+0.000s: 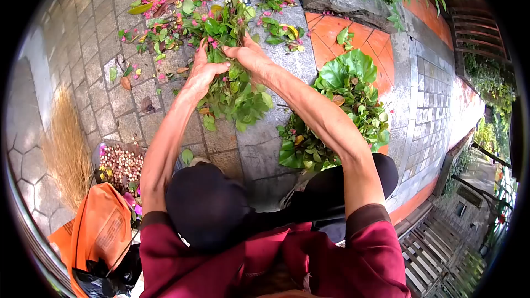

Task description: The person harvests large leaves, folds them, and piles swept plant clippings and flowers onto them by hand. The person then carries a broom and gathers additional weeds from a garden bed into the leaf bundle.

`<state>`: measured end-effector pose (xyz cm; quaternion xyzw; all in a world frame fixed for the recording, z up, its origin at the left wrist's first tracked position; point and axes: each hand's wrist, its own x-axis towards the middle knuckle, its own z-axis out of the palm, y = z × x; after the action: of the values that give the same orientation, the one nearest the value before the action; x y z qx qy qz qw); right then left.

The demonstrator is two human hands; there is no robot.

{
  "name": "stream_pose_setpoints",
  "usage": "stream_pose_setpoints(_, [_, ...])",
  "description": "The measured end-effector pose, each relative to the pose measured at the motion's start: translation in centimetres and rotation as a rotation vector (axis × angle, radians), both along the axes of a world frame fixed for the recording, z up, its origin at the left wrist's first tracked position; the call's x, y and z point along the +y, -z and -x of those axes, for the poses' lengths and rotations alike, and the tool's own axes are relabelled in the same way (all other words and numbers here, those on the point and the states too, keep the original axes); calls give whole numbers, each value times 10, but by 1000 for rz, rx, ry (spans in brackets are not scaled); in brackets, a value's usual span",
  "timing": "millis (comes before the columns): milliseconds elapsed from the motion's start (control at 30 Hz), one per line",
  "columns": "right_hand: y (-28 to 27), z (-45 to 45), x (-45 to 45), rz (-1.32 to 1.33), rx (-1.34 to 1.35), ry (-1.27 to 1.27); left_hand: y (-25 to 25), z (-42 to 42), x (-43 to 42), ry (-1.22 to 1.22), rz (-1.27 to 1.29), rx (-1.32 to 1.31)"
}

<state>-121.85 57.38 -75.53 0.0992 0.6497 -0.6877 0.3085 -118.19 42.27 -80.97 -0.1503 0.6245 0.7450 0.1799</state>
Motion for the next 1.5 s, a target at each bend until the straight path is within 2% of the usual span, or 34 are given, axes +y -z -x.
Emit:
stream_pose_setpoints(33, [-10,-2,7,-28,11,-18,-13,-2,3,-20,65,13])
stream_pose_setpoints(100, [-25,-3,14,0,106,12,-66,-5,16,-36,-51,80])
stream_pose_setpoints(133, [-35,-4,19,-13,148,44,-90,-4,25,-19,-29,127])
stream_pose_setpoints(233, [-93,-14,57,20,258,106,-150,-2,57,77,-69,198])
stream_pose_setpoints(300, [-129,-25,88,138,309,157,-175,0,86,138,-53,338])
stream_pose_setpoints(400, [-191,-63,145,79,296,295,-205,-5,143,309,-123,412])
stream_pose_setpoints(467, [-198,-87,188,71,260,377,-220,-9,184,500,-125,468])
stream_pose_setpoints(500, [-204,-100,207,55,261,424,-217,-13,207,541,-166,487])
stream_pose_setpoints(567, [-199,-125,246,97,229,487,-208,-22,248,609,77,554])
stream_pose_setpoints(633, [-180,-149,284,132,114,558,-188,-32,289,697,83,456])
stream_pose_setpoints(767, [-109,-195,330,207,-89,785,-108,-57,350,948,336,295])
stream_pose_setpoints(833, [-50,-208,347,130,-132,866,-70,-77,373,1037,557,291])
stream_pose_setpoints(900, [-13,-212,356,9,-167,912,-35,-99,393,980,675,282])
stream_pose_setpoints(933, [22,-215,361,-143,-96,905,-26,-107,404,964,783,330])
stream_pose_setpoints(967, [33,-217,365,-300,-116,838,-33,-111,412,971,850,310])
stream_pose_setpoints(1033, [-7,-213,375,57,-298,821,-38,-108,414,965,783,289])
stream_pose_setpoints(1067, [-16,-213,375,105,-223,826,-20,-105,410,962,798,363])
stream_pose_setpoints(1100, [-15,-211,376,89,-148,744,-25,-104,410,947,822,307])
stream_pose_setpoints(1200, [-42,-223,391,-439,-34,283,-6,-106,403,907,810,424])
stream_pose_setpoints(1233, [-78,-229,394,-308,-169,283,-11,-106,406,898,830,398])
stream_pose_setpoints(1267, [-83,-240,401,-447,-32,229,-17,-107,407,911,831,380])
stream_pose_setpoints(1333, [-90,-262,416,-490,115,305,-30,-105,407,937,846,361])
stream_pose_setpoints(1367, [-93,-272,424,-395,121,440,-26,-106,407,945,844,359])
stream_pose_setpoints(1433, [-63,-295,448,-410,87,786,-17,-103,403,925,848,387])
stream_pose_setpoints(1500, [-9,-317,478,-649,115,1082,-19,-101,404,942,843,369])
